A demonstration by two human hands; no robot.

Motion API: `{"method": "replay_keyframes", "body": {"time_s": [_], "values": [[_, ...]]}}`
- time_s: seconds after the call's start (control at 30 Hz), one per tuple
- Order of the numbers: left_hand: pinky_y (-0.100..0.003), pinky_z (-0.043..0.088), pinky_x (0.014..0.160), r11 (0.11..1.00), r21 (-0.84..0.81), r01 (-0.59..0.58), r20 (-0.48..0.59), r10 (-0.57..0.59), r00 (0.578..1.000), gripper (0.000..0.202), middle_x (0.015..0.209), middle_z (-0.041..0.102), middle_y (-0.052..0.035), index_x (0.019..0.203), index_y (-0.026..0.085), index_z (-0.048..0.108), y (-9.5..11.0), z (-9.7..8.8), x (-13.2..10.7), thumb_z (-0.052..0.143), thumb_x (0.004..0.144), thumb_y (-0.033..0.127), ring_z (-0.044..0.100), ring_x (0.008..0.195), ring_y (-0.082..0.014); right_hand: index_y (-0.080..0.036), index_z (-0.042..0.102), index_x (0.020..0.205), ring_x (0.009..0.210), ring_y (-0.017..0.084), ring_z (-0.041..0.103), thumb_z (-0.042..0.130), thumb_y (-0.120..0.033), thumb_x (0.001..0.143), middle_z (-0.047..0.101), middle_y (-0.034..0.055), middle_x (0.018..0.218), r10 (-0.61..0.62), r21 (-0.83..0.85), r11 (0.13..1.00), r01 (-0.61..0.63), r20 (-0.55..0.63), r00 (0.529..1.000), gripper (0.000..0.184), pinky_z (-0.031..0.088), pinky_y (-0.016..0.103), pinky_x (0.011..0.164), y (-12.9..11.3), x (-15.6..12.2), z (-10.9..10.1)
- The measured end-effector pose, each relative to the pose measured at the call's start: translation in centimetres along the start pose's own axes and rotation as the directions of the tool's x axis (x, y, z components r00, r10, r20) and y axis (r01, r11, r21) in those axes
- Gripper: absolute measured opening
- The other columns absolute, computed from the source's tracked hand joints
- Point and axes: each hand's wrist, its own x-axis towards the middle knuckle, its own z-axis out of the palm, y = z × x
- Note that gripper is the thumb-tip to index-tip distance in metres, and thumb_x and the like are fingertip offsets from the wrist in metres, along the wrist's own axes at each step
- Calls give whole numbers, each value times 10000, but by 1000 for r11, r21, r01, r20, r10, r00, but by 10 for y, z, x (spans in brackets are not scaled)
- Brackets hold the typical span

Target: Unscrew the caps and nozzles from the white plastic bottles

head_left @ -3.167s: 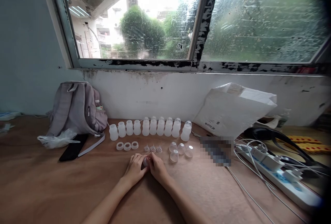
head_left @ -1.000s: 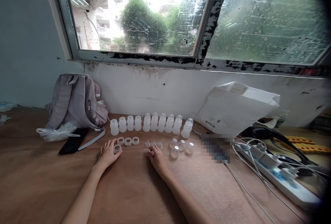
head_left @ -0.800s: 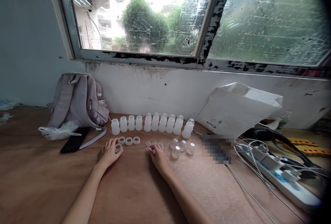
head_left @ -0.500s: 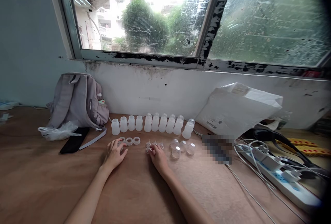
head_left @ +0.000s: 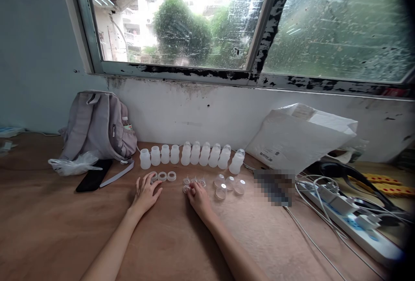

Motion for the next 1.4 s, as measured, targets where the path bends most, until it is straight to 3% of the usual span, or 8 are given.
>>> {"method": "replay_keyframes", "body": {"time_s": [0.33,0.8,1.07,1.23,1.33,1.4], "values": [[-475,153,983,1000,-21,10,-7,-10,1000,238,1214,437,-41,962,291,577,-1,0,-2,450,761,307,311,1160,-243,-214,552,859,714,159,563,458,-189,753,592,33,824,-45,-7,999,45,16,999,144,398,237,599,-3,0,-4],[-463,173,969,1000,-15,-5,-30,5,1000,234,1197,448,-40,959,290,569,-3,2,-2,444,762,308,341,1136,-239,-213,521,905,745,173,571,407,-225,800,586,43,892,-11,-91,996,13,23,1000,155,388,238,556,-2,-1,0],[-455,175,967,1000,-18,-16,-133,13,991,205,1146,490,-49,854,255,606,11,-1,4,419,780,296,356,1121,-245,-194,536,911,791,179,567,446,-274,775,596,57,911,-7,135,991,15,-61,998,182,425,278,663,-3,-1,-5],[-411,200,960,989,-24,-144,-161,138,977,241,1130,498,-57,974,244,566,43,-10,45,416,786,263,355,1120,-225,-163,579,828,598,151,565,457,-349,765,623,53,778,132,404,911,-85,-90,987,232,432,260,551,1,2,-11],[-415,194,956,982,11,-190,-201,189,961,294,1182,457,-70,1066,243,514,65,-15,89,422,789,279,342,1130,-229,-152,585,817,437,111,503,485,-440,727,615,39,715,272,608,767,-206,-17,962,317,392,228,400,5,4,-13],[-417,201,946,986,10,-165,-216,163,963,337,1197,446,-78,1120,250,478,76,-14,118,424,790,288,338,1134,-238,-144,577,829,374,88,449,520,-464,690,585,19,648,341,719,642,-267,44,939,354,346,206,326,8,4,-15]]}}
